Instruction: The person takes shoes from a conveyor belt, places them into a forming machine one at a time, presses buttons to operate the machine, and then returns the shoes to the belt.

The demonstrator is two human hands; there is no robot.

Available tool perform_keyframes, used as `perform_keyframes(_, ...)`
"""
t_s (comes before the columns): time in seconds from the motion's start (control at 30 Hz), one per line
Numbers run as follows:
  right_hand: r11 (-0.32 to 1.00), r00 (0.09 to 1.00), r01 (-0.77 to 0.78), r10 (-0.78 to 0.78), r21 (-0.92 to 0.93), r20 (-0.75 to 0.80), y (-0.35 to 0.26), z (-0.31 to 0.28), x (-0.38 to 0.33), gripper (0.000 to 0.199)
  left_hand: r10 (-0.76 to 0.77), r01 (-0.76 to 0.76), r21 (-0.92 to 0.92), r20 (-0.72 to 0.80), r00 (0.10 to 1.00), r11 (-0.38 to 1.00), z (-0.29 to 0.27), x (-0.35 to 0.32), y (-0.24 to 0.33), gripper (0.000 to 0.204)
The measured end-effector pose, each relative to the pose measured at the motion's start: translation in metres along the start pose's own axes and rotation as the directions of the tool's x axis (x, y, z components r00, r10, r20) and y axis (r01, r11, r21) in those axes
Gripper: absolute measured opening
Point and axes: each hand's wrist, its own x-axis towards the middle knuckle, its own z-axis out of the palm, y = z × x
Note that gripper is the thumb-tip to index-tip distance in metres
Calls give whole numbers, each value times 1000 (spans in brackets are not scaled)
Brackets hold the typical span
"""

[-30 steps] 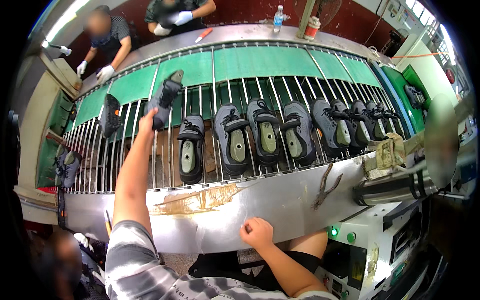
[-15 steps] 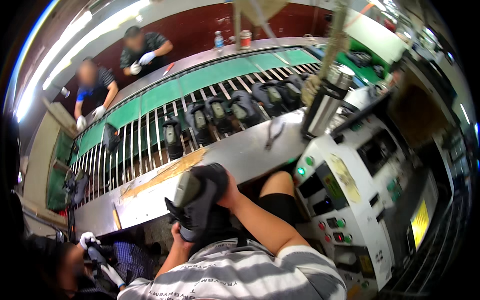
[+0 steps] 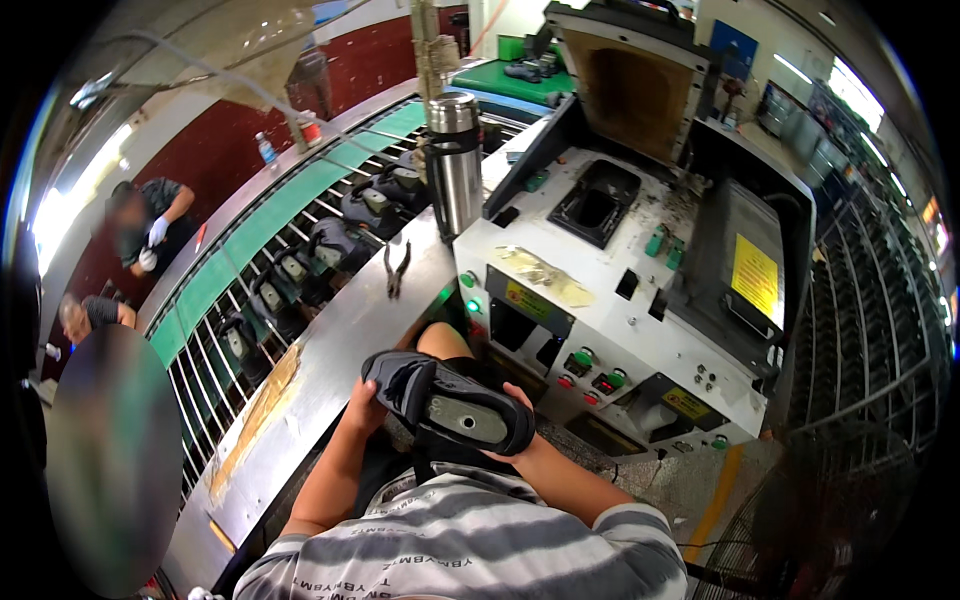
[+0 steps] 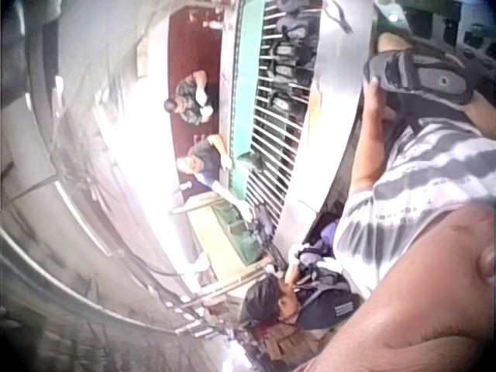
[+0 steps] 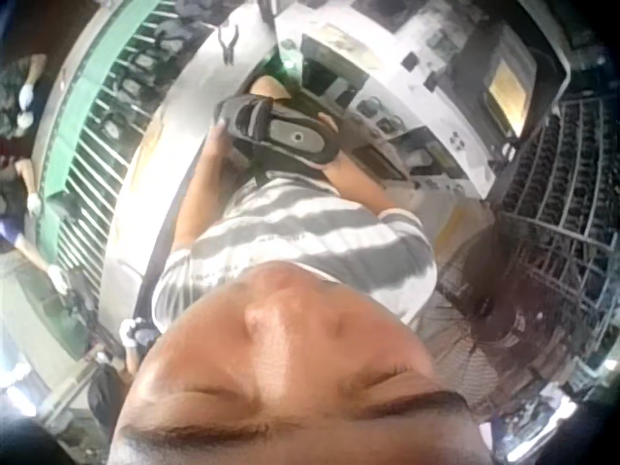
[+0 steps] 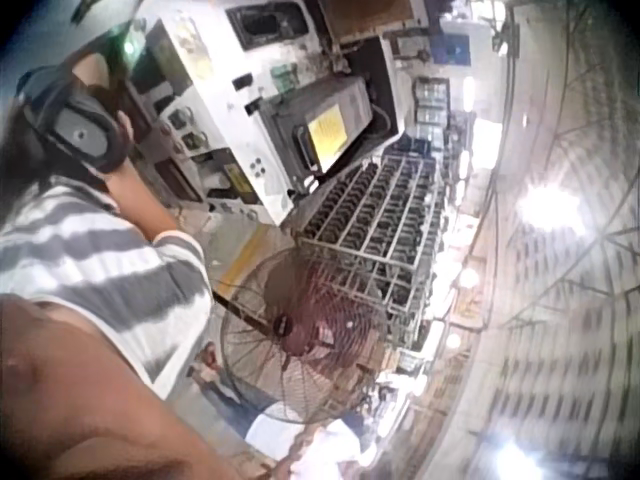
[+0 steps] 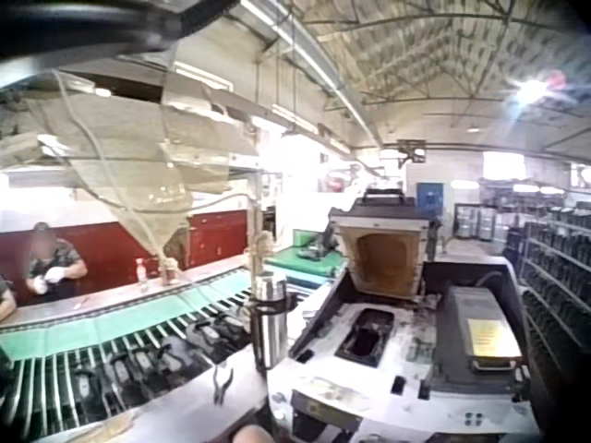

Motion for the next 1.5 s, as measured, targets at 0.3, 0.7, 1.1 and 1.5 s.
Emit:
perform_keyframes(0.3,944,951,307,-298,-123,89,-23,21,-16,84,-255,273,117,-148,956,955,9,106,-38,57)
perform_keyframes(0.7,-189,348,-13,-921,-982,173,-307,163,53,84,194,46,324,-668,719,945,-166,26,-50,8)
perform_keyframes(1.1,-92,27,-933,-982,-348,188,-389,183,196,95,81,44,182,-624,777,982,-160,24,-41,5)
perform_keyframes(1.5,-123,105,-970,-990,-211,98,-387,178,185,100,147,-31,200,-599,787,979,-163,25,-41,5)
